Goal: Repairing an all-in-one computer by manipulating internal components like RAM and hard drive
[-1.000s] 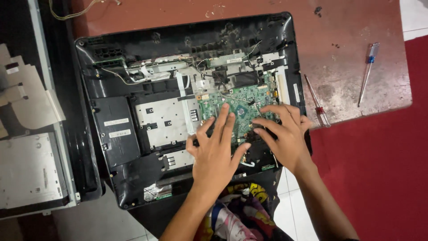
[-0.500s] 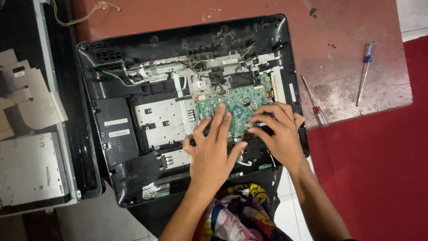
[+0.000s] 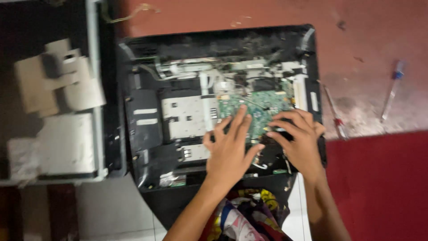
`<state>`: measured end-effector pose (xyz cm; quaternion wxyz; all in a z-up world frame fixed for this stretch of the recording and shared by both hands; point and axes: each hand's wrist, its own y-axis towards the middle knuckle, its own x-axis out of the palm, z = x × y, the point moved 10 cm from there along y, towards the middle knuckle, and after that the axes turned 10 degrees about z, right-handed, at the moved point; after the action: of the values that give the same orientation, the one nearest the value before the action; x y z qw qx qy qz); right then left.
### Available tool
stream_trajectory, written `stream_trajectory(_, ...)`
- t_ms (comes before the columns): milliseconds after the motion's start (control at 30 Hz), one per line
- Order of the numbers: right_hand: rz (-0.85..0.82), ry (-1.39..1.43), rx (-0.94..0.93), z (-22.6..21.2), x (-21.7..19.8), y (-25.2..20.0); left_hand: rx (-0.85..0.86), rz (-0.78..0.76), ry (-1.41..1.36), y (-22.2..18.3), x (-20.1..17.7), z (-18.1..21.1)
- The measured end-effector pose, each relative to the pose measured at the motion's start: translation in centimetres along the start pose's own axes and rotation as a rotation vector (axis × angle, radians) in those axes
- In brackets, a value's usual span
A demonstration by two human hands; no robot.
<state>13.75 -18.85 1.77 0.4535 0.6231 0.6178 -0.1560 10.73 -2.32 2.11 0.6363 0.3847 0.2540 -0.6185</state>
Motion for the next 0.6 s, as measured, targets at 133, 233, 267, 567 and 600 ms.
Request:
stream_trajectory(133,0.0,0.036,-0.04,-0.1,0.0,0.0,0.029,0.117,-0.003,-0.4,-0.5,-0.3)
stream_trajectory(233,-0.028,0.001,-0.087,-0.5,0.1,-0.1,0.006,0.057,-0.017,-0.2,-0.6,-0.6)
stream_trajectory(267,-0.04,-0.031,-0.099,-0.7,0.0,-0.1,-0.007,-0.048,-0.041,-0.2,0.0,-0.6)
stream_trajectory(567,-0.056,-0.058,-0.225,-3.5,-0.7,-0.1,-0.028,-0.064,-0.1,-0.3,-0.2,-1.0)
stream_trajectory(600,-0.07,-0.04,-0.251,-1.9,-0.6,-0.2,-0.054,-0.044,-0.09,-0.8,0.8,-1.4)
